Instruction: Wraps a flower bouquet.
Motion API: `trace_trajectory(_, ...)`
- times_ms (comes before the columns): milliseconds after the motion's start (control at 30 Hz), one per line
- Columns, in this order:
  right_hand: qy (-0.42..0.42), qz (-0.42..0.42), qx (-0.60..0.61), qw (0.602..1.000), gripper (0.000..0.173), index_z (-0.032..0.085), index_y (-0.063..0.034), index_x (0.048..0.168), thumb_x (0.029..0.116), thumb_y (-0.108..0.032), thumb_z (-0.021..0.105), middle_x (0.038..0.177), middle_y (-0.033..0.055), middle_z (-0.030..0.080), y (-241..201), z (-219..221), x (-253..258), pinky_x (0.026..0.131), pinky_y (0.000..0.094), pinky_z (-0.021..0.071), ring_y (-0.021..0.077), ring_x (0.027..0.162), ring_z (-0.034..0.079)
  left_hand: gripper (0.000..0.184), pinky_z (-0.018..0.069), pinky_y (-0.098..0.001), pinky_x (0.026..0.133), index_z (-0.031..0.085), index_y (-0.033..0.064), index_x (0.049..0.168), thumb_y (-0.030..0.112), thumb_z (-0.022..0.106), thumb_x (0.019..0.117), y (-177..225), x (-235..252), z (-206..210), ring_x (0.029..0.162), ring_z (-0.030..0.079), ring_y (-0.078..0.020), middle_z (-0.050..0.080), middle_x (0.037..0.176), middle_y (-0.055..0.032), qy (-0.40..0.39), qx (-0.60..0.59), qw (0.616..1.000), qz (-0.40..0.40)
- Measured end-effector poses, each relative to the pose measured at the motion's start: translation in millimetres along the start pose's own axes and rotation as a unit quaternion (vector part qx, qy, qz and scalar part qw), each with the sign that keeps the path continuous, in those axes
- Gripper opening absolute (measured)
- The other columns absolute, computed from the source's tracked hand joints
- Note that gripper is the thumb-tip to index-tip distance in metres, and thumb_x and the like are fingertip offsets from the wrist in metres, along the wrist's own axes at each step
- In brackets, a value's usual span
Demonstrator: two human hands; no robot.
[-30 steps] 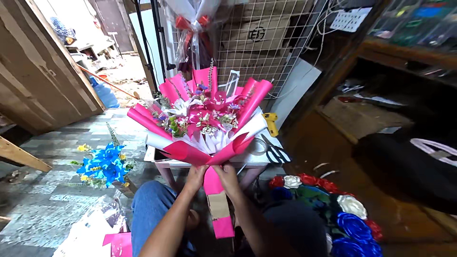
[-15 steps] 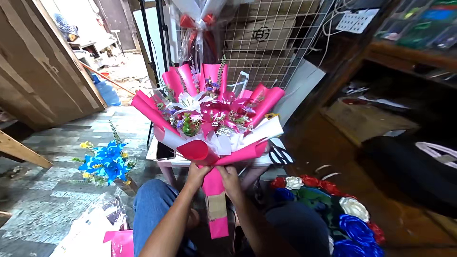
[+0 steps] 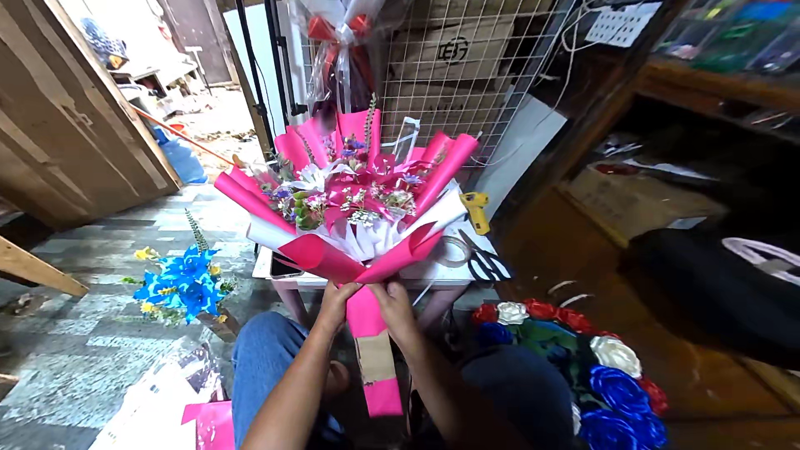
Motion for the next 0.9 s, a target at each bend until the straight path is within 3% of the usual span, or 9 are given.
trace_trajectory(100,-0.008,0.025,-0.028,0.999,0.038,0.061,0.0078,0.126,0.0949,-0.013,0.067,0.125,0.0191,0.063,1.4,3.5,0.7,0.102,0.0282,0.05,0.0155,0.117,0.061,0.018,0.0603,-0.0266,0.073,0.058,0.0026,0.102,0.001,0.053,0.0852,-0.6,2.8,-5.0,0.074,0.07,-0.0071,0.071,0.078,-0.0011,-0.004,-0.013,1.0,0.002)
trace_trajectory(233,-0.017,0.041,-0.056,0.997,0.036,0.065,0.0084,0.12,0.0935,-0.015,0.068,0.131,0.0233,0.057,8.4,5.3,2.3,0.105,0.0315,0.0464,0.0214,0.123,0.056,0.02,0.0603,-0.0263,0.073,0.058,0.0028,0.101,-0.001,0.053,0.0817,-1.0,4.4,-9.7,0.073,0.07,-0.0072,0.072,0.078,-0.001,-0.006,-0.016,1.0,0.006)
trace_trajectory(500,-0.043,0.036,-0.027,0.998,0.041,0.059,0.0117,0.129,0.0948,-0.01,0.066,0.139,0.0264,0.053,11.5,2.2,-4.5,0.106,0.0276,0.0467,0.0193,0.127,0.055,0.024,0.06,-0.0272,0.081,0.06,0.0023,0.1,-0.006,0.061,0.0769,-8.9,1.8,-13.2,0.081,0.071,-0.0067,0.074,0.084,-0.0003,-0.014,-0.02,1.0,0.015)
trace_trajectory(567,-0.043,0.029,-0.027,0.998,0.038,0.06,0.0123,0.126,0.0938,-0.007,0.066,0.133,0.0239,0.058,9.0,0.2,-8.2,0.103,0.0248,0.048,0.0151,0.121,0.058,0.024,0.0598,-0.0268,0.083,0.062,0.0038,0.099,-0.008,0.061,0.0789,-10.8,-0.8,-14.6,0.085,0.071,-0.0055,0.074,0.086,0.0018,-0.02,-0.011,0.999,0.033)
trace_trajectory(667,-0.028,0.015,-0.038,0.999,0.029,0.064,0.0134,0.116,0.0897,0.001,0.069,0.111,0.0146,0.069,-1.1,-4.1,-18.5,0.093,0.0196,0.052,0.0039,0.103,0.064,0.021,0.0577,-0.0246,0.084,0.064,0.0057,0.099,-0.008,0.058,0.0836,-10.5,-10.3,-22.4,0.087,0.069,-0.0013,0.073,0.087,0.0068,-0.016,0.049,0.997,0.061)
trace_trajectory(733,-0.018,0.001,-0.05,0.999,0.033,0.064,0.0134,0.116,0.0863,0.001,0.073,0.108,0.0127,0.071,-3.2,-8.7,-21.8,0.094,0.0196,0.0523,0.0028,0.102,0.064,0.018,0.0564,-0.0229,0.084,0.063,-0.0001,0.099,-0.01,0.06,0.0842,-4.9,-16.3,-25.5,0.086,0.066,-0.0003,0.07,0.086,0.0051,0.007,0.087,0.995,0.055)
trace_trajectory(800,-0.015,-0.016,-0.03,0.999,0.039,0.062,0.0146,0.118,0.0836,0.001,0.075,0.112,0.0152,0.069,-6.3,-9.9,-20.2,0.094,0.0206,0.0531,0.0047,0.104,0.065,0.018,0.0564,-0.0225,0.084,0.062,0.0016,0.101,-0.008,0.058,0.0855,-1.5,-16.3,-20.1,0.086,0.066,0.0005,0.071,0.087,0.0065,0.0,0.08,0.996,0.048)
trace_trajectory(900,-0.064,-0.005,0.015,0.998,0.043,0.059,0.0124,0.127,0.0893,-0.007,0.067,0.129,0.0197,0.062,-5.5,-5.5,-10.9,0.097,0.0251,0.0544,0.0114,0.114,0.064,0.019,0.0602,-0.0264,0.077,0.059,0.0045,0.101,0.001,0.053,0.083,-0.4,-8.0,-8.0,0.078,0.071,-0.0056,0.073,0.081,0.0014,-0.018,-0.022,1.0,-0.001)
Point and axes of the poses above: each hand's wrist, its own x-axis towards the middle knuckle, its own z-axis out of the palm, y = z × x, the point moved 7 cm from there along x, towards the middle knuckle
